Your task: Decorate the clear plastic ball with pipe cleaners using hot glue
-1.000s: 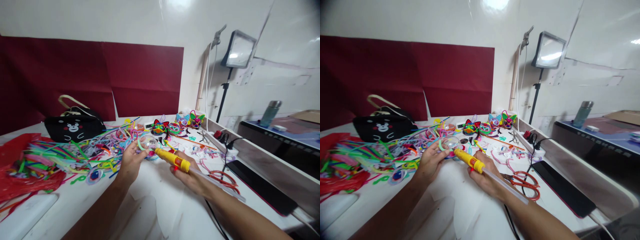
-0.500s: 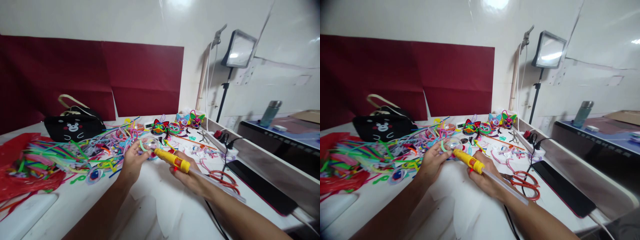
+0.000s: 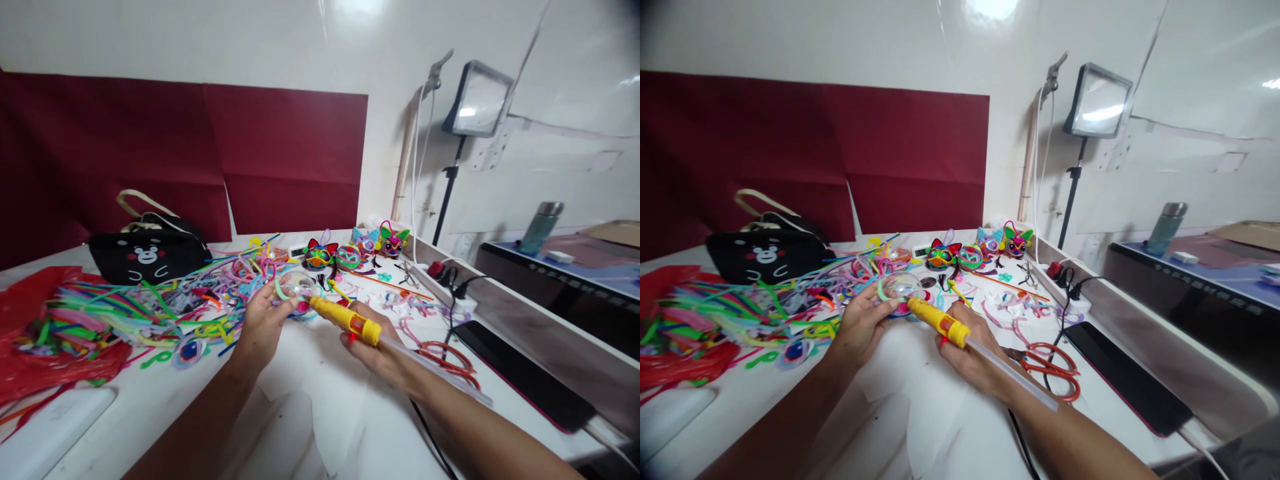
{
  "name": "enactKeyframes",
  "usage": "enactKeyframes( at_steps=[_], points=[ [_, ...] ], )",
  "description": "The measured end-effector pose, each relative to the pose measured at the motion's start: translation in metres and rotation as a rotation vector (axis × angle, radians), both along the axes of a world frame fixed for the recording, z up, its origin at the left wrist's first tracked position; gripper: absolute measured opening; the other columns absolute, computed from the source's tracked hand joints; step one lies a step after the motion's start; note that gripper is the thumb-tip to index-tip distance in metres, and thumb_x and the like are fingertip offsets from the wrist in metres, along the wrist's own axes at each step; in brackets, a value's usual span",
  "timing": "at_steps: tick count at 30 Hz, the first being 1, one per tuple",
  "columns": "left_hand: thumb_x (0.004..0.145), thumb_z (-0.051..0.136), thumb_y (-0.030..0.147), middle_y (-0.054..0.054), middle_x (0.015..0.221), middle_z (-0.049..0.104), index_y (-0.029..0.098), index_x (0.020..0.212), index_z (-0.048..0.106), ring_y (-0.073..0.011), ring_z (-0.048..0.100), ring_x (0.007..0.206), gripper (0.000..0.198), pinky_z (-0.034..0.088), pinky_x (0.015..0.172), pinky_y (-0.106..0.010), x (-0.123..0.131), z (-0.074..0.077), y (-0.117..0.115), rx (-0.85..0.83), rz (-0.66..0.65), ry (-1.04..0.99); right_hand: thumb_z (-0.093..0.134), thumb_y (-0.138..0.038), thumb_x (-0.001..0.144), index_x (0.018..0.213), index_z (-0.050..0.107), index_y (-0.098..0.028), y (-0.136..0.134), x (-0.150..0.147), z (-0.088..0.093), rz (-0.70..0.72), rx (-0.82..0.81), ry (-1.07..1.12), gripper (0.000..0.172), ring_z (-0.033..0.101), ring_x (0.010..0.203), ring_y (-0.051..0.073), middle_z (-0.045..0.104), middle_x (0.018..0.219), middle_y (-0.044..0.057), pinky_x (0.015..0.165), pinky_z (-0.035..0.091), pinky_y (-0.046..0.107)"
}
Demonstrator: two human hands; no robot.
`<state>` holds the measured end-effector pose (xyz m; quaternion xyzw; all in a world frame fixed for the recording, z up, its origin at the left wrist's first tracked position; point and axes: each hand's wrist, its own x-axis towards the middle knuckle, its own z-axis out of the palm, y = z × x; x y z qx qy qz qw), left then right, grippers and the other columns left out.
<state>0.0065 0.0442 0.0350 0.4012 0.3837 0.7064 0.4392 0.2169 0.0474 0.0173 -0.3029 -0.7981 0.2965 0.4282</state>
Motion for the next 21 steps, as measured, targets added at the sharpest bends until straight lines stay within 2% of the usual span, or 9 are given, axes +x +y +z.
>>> enactKeyframes(
  at_steps=[6, 10, 15, 18, 21],
  points=[
    [0.059, 0.078, 0.013, -0.004, 0.084, 0.070, 0.015, 0.090, 0.067, -0.0189, 0.065, 0.085, 0.034, 0.049, 0.077, -0.028, -0.006, 0.001, 0.005, 0.022, -0.044, -0.094, 0.054, -0.023, 0.082, 0.084, 0.047, -0.022, -0.002, 0.000, 0.005, 0.002, 0.069, 0.039, 0.008, 0.052, 0.075, 0.016, 0.054, 0.083, 0.000, 0.067, 0.039, 0.028],
    [0.055, 0.079, 0.011, -0.003, 0.080, 0.070, 0.015, 0.079, 0.066, -0.0185, 0.066, 0.081, 0.028, 0.052, 0.074, -0.028, -0.011, 0.003, 0.008, 0.015, -0.012, -0.181, 0.053, -0.021, 0.082, 0.087, 0.047, -0.022, 0.001, 0.000, 0.006, -0.021, 0.160, 0.001, 0.008, 0.056, 0.084, 0.018, 0.056, 0.093, 0.003, 0.073, 0.042, 0.030],
    [0.055, 0.076, 0.004, 0.001, 0.067, 0.066, 0.017, 0.060, 0.057, -0.0123, 0.063, 0.069, 0.023, 0.053, 0.070, -0.022, -0.019, 0.010, 0.010, -0.018, 0.134, -0.350, 0.049, -0.021, 0.086, 0.097, 0.045, -0.022, 0.007, -0.001, -0.003, -0.190, 0.163, -0.343, 0.011, 0.057, 0.076, 0.018, 0.056, 0.098, 0.005, 0.063, 0.039, 0.028],
    [0.059, 0.071, 0.003, 0.001, 0.068, 0.067, 0.018, 0.062, 0.059, -0.0120, 0.063, 0.069, 0.020, 0.055, 0.071, -0.023, -0.022, 0.013, 0.011, -0.013, 0.159, -0.382, 0.047, -0.020, 0.088, 0.097, 0.047, -0.020, 0.006, -0.004, -0.004, -0.245, 0.149, -0.604, 0.009, 0.060, 0.077, 0.021, 0.058, 0.103, 0.009, 0.060, 0.035, 0.029],
    [0.063, 0.067, 0.001, 0.000, 0.072, 0.068, 0.018, 0.065, 0.060, -0.0115, 0.064, 0.072, 0.018, 0.055, 0.070, -0.021, -0.024, 0.016, 0.010, 0.004, 0.193, -0.416, 0.047, -0.018, 0.088, 0.101, 0.049, -0.018, 0.004, -0.008, -0.003, -0.249, 0.105, -0.773, 0.013, 0.063, 0.076, 0.022, 0.060, 0.108, 0.010, 0.058, 0.033, 0.030]
  ],
)
